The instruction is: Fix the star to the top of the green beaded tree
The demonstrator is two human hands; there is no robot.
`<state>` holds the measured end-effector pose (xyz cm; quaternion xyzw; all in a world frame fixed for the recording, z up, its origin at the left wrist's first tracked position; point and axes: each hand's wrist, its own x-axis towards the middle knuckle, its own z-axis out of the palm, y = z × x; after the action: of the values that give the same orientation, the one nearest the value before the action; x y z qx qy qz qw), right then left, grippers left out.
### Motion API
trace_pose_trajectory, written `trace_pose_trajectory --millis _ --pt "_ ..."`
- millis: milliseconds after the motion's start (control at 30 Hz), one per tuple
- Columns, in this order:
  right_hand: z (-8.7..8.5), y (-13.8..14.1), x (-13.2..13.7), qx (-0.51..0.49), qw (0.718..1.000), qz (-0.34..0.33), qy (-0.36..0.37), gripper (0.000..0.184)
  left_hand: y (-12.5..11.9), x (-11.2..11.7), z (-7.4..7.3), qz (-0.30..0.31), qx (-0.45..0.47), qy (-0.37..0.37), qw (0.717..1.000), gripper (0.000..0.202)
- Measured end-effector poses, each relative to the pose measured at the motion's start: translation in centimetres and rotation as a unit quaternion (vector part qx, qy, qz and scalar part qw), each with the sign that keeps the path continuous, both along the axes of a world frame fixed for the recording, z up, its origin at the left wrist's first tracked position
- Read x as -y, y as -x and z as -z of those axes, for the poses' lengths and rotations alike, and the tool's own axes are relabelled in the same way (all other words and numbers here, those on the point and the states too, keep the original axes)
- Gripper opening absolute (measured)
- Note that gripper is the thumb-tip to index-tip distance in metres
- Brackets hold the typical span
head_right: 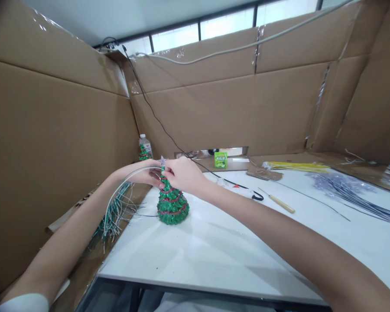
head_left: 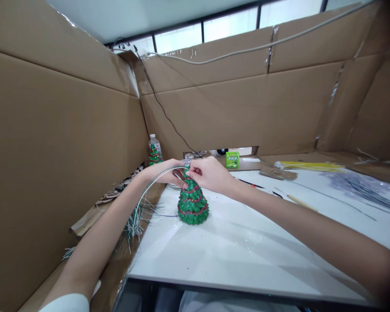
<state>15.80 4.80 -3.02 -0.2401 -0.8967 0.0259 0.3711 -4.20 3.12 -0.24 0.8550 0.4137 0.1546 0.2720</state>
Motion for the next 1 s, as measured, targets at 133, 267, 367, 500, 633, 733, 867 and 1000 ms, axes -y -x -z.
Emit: trace_pose_trajectory --millis 133,267,367,500,633,733,867,1000 --pt "-0.1 -0.4 0.4 -0.003 0.999 -0.001 0.047 0.015 -0.1 0.1 0.1 0.009 0.009 0.006 1.0 0.037" --pt "-0.5 -0.3 1.0 -0.022 0.999 -0.023 0.041 0.013 -0.2 0.1 0.2 0.011 0.03 0.027 0.999 0.035" --pt "-0.8 0.0 1.3 -0.038 0.994 -0.081 0.064 0.012 -0.2 0.1 0.2 0.007 0.041 0.021 0.999 0.031" --pt "-0.8 0.0 0.8 -0.055 0.992 -0.096 0.059 0.011 -0.1 0.1 0.1 0.004 0.027 0.019 0.999 0.039" --pt "-0.5 0.0 0.0 -0.025 0.995 -0.077 0.054 0.013 0.1 -0.1 0.2 0.008 0.024 0.015 1.0 0.043" --pt "-0.3 0.0 0.0 -0.024 0.991 -0.087 0.104 0.011 0.3 -0.3 0.4 0.007 0.026 0.015 1.0 0.041" --pt "-0.7 -0.4 0.6 -0.056 0.981 -0.112 0.15 0.024 0.2 -0.3 0.5 0.009 0.027 0.022 0.999 0.036" --pt "-1.2 -0.7 0.8 -0.05 0.986 -0.132 0.083 0.012 -0.1 0.0 0.2 0.007 0.023 0.006 1.0 0.035"
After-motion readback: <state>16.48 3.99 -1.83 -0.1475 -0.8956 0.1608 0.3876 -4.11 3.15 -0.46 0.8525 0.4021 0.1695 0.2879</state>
